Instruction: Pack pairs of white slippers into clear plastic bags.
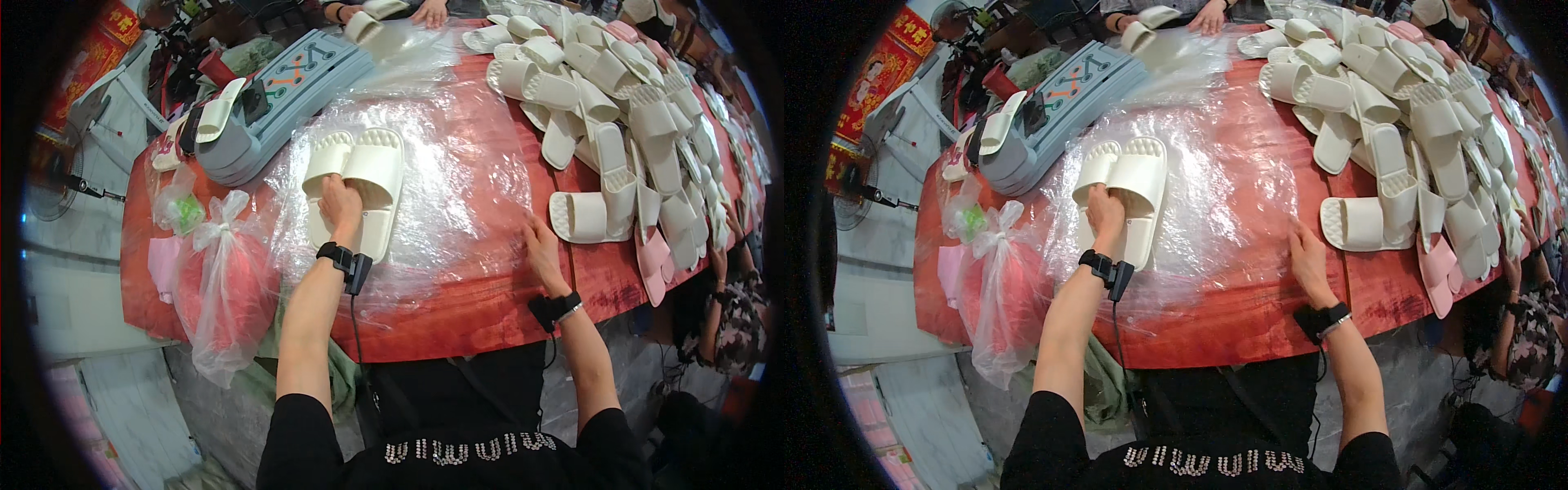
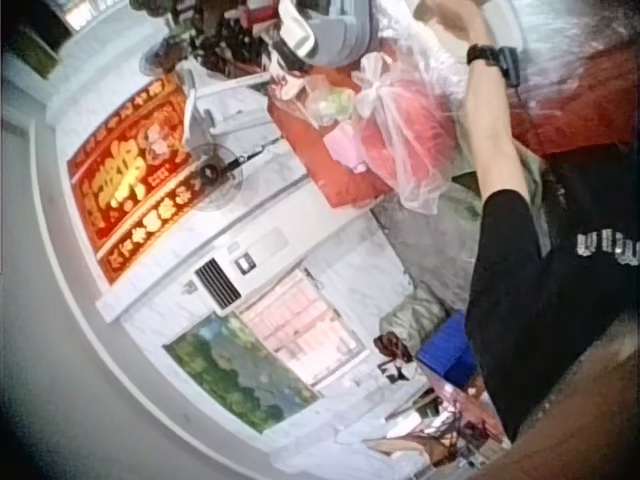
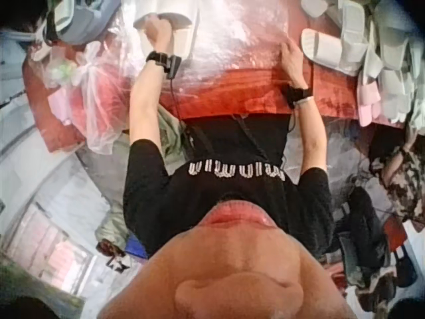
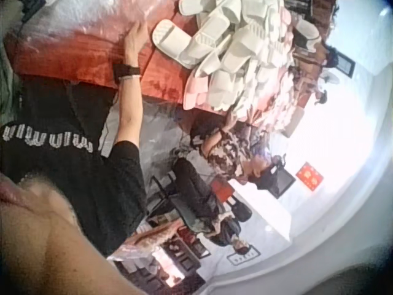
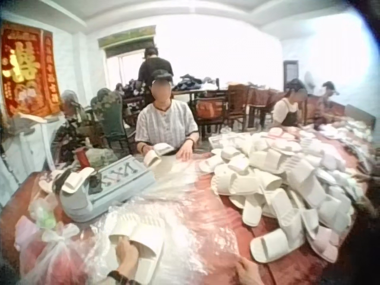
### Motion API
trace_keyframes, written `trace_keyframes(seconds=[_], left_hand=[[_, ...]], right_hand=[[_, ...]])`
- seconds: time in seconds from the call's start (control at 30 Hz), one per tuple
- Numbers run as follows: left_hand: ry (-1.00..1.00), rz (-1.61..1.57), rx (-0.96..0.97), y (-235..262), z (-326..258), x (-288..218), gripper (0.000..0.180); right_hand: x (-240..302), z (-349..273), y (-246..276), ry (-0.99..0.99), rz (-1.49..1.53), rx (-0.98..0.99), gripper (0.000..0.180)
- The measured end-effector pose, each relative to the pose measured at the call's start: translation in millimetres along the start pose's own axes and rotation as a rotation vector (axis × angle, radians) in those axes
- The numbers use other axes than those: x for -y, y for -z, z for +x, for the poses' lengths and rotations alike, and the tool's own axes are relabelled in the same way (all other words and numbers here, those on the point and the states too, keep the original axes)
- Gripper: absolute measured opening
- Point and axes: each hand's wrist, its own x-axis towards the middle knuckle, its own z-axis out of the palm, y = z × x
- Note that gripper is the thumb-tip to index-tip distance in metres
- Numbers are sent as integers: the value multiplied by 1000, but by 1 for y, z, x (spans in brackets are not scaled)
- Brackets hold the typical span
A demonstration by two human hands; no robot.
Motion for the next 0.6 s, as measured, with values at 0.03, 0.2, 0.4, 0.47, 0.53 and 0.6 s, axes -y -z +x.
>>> trace_keyframes(seconds=[0.03,0.2,0.4,0.47,0.53,0.6], left_hand=[[10,24,11,-1,-6,-3,18],[-69,273,44,-17,-6,9,22],[-232,-66,-54,-6,-21,6,39],[-624,-273,-133,1,-74,-30,42],[-987,-407,217,9,-148,-61,43],[-1197,-450,362,16,-210,-94,54]], right_hand=[[4,-12,10,-5,-2,-8,31],[13,-64,64,-175,363,-9,48],[-2,-82,84,-98,282,-145,23],[-11,-86,88,-34,137,-187,20],[-13,-88,83,49,5,-204,17],[-9,-91,82,-8,28,-141,17]])
